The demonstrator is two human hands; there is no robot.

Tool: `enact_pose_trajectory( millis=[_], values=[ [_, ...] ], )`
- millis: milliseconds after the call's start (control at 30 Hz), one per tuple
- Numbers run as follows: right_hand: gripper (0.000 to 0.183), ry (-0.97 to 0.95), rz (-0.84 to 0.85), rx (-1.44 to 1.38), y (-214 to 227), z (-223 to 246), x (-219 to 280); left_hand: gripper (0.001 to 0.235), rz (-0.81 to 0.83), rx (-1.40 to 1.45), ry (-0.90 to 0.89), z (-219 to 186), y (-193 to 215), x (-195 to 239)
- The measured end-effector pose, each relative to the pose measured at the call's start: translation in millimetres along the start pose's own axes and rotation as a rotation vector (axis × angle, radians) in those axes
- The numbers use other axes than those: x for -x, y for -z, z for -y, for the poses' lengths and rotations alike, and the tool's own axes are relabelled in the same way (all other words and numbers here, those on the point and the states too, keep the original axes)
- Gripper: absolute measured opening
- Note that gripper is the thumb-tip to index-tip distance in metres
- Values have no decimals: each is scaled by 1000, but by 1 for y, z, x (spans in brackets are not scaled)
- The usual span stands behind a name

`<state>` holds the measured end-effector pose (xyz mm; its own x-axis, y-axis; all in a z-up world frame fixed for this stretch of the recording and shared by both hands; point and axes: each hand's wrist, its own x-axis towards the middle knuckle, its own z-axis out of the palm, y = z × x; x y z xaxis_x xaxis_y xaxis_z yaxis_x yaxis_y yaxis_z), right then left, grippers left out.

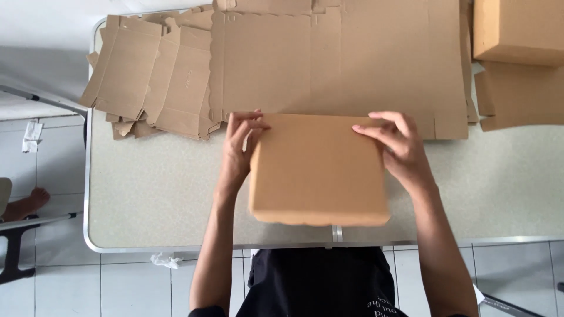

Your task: Folding flat cardboard sheets into boxes on a table

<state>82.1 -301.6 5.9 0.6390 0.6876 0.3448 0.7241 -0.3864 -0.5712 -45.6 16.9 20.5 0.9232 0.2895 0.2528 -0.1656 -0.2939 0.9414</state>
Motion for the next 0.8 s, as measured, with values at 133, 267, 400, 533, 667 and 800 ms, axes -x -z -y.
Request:
enact_pose_trajectory(
  millis=[133,267,400,533,667,800],
  values=[
    [59,-287,112,-138,11,16,4,37,52,-221,79,-9,8,13],
    [75,-607,233,-728,37,25,16,49,68,-13,269,-8,30,43],
    [67,-772,51,-753,21,75,34,66,-61,-102,545,-64,19,71],
    [95,-868,54,-693,-16,115,51,72,80,-141,680,-67,-10,101],
    [82,-772,-211,-754,-31,130,43,72,22,-120,586,-63,-20,103],
    [81,-626,-267,-651,-14,125,20,67,-27,-170,410,-86,-17,73]
  ],
)
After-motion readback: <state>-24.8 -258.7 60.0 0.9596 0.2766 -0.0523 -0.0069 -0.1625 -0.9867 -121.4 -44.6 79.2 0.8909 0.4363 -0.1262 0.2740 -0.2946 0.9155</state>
